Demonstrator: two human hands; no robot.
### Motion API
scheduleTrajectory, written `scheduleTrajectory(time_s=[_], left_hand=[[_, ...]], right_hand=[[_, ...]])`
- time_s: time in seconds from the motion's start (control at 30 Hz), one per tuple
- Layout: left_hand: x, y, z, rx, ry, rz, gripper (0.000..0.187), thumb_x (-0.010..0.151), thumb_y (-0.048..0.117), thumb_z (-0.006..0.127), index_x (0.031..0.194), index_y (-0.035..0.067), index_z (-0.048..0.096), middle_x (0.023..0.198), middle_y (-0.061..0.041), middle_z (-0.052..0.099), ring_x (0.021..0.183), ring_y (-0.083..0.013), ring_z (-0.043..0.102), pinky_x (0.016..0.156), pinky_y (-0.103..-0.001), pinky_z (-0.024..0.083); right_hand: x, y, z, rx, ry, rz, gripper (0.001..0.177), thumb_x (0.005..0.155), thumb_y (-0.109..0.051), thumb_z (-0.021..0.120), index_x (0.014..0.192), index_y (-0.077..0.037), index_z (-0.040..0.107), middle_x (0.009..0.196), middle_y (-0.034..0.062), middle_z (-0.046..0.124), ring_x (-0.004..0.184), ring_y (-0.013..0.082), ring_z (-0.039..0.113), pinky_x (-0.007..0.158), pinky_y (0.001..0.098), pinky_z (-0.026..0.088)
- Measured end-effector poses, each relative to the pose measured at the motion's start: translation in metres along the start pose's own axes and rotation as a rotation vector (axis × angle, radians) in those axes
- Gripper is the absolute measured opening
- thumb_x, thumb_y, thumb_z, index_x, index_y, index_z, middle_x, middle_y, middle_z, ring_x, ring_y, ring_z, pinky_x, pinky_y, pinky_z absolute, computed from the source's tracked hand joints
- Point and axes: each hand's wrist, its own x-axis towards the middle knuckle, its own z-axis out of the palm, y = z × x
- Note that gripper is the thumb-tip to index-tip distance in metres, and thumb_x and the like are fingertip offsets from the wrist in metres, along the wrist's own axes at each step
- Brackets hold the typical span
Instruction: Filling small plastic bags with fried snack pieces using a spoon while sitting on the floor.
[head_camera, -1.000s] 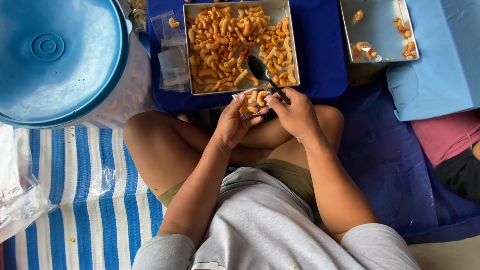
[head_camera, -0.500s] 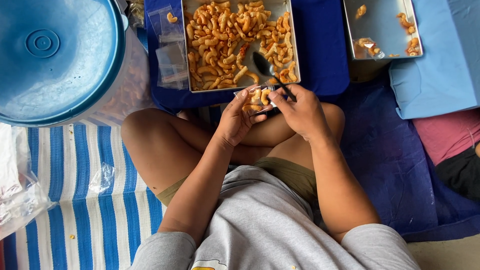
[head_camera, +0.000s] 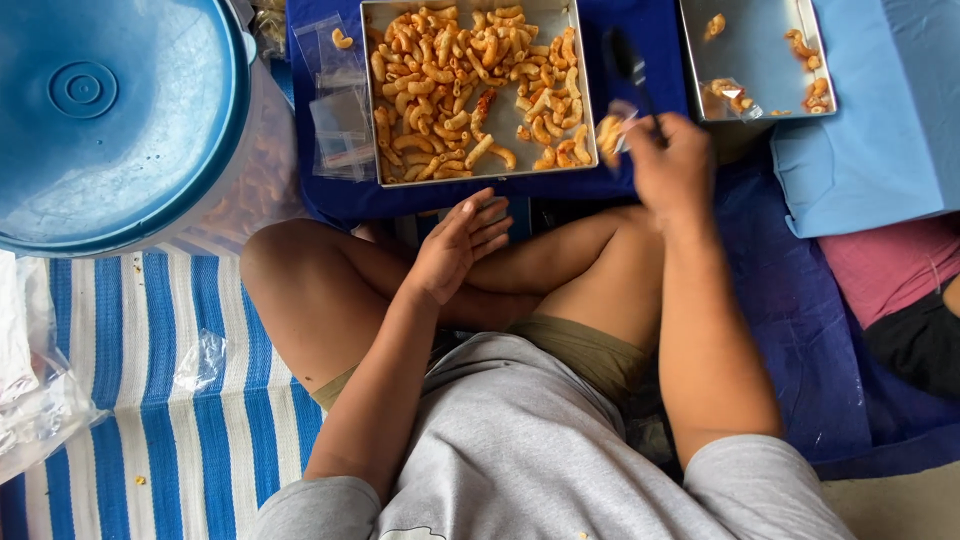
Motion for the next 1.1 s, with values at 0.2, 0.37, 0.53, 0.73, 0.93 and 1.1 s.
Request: scheduleTrajectory(time_s=[0.2,0.37,0.53,0.73,0.93,1.1], left_hand=[[-0.023,0.021,-0.014,0.048,0.260,-0.130,0.058,0.099,0.037,0.053,0.149,0.007,0.049,0.148,-0.024,0.060,0.133,-0.0386,0.062,0.111,-0.046,0.053],[-0.046,0.049,-0.002,0.211,0.328,-0.089,0.054,0.100,0.035,0.053,0.146,0.006,0.053,0.142,-0.022,0.065,0.132,-0.0360,0.065,0.111,-0.045,0.054],[-0.062,0.073,0.001,0.352,0.377,-0.051,0.052,0.099,0.034,0.055,0.143,0.007,0.055,0.143,-0.020,0.065,0.131,-0.0354,0.066,0.110,-0.043,0.055],[-0.072,0.084,-0.016,0.389,0.481,0.045,0.050,0.099,0.033,0.057,0.140,0.004,0.057,0.136,-0.020,0.069,0.127,-0.0348,0.068,0.107,-0.042,0.058],[-0.068,0.084,-0.034,0.422,0.626,0.180,0.039,0.099,0.028,0.062,0.130,0.005,0.064,0.123,-0.017,0.075,0.109,-0.0303,0.076,0.094,-0.037,0.064],[-0.058,0.109,-0.041,1.292,0.742,0.326,0.024,0.098,0.030,0.065,0.115,0.017,0.075,0.101,-0.001,0.078,0.086,-0.0157,0.073,0.074,-0.032,0.054]], right_hand=[[0.084,0.061,-0.038,0.253,0.240,0.053,0.017,0.092,-0.027,0.076,0.082,-0.013,0.075,0.078,-0.0057,0.073,0.076,0.0057,0.062,0.067,0.0264,0.055],[0.125,0.081,-0.063,0.459,0.353,0.434,0.023,0.077,-0.024,0.074,0.095,-0.015,0.084,0.091,-0.0121,0.078,0.072,0.0082,0.058,0.061,0.0259,0.041],[0.151,0.102,-0.072,0.592,0.460,0.748,0.019,0.073,-0.020,0.076,0.090,-0.022,0.085,0.075,-0.0058,0.059,0.065,0.0127,0.041,0.049,0.0279,0.020],[0.206,0.239,-0.043,0.707,0.650,0.607,0.025,0.074,-0.034,0.077,0.091,-0.016,0.083,0.086,0.0008,0.075,0.075,0.0193,0.057,0.056,0.0385,0.043],[0.152,0.225,-0.034,0.319,0.623,0.827,0.039,0.077,-0.028,0.061,0.105,-0.017,0.085,0.104,-0.0007,0.089,0.092,0.0167,0.086,0.073,0.0284,0.069],[0.133,0.213,-0.040,0.283,0.566,0.909,0.041,0.083,-0.030,0.058,0.115,-0.015,0.079,0.117,0.0001,0.085,0.109,0.0186,0.083,0.091,0.0297,0.068]])
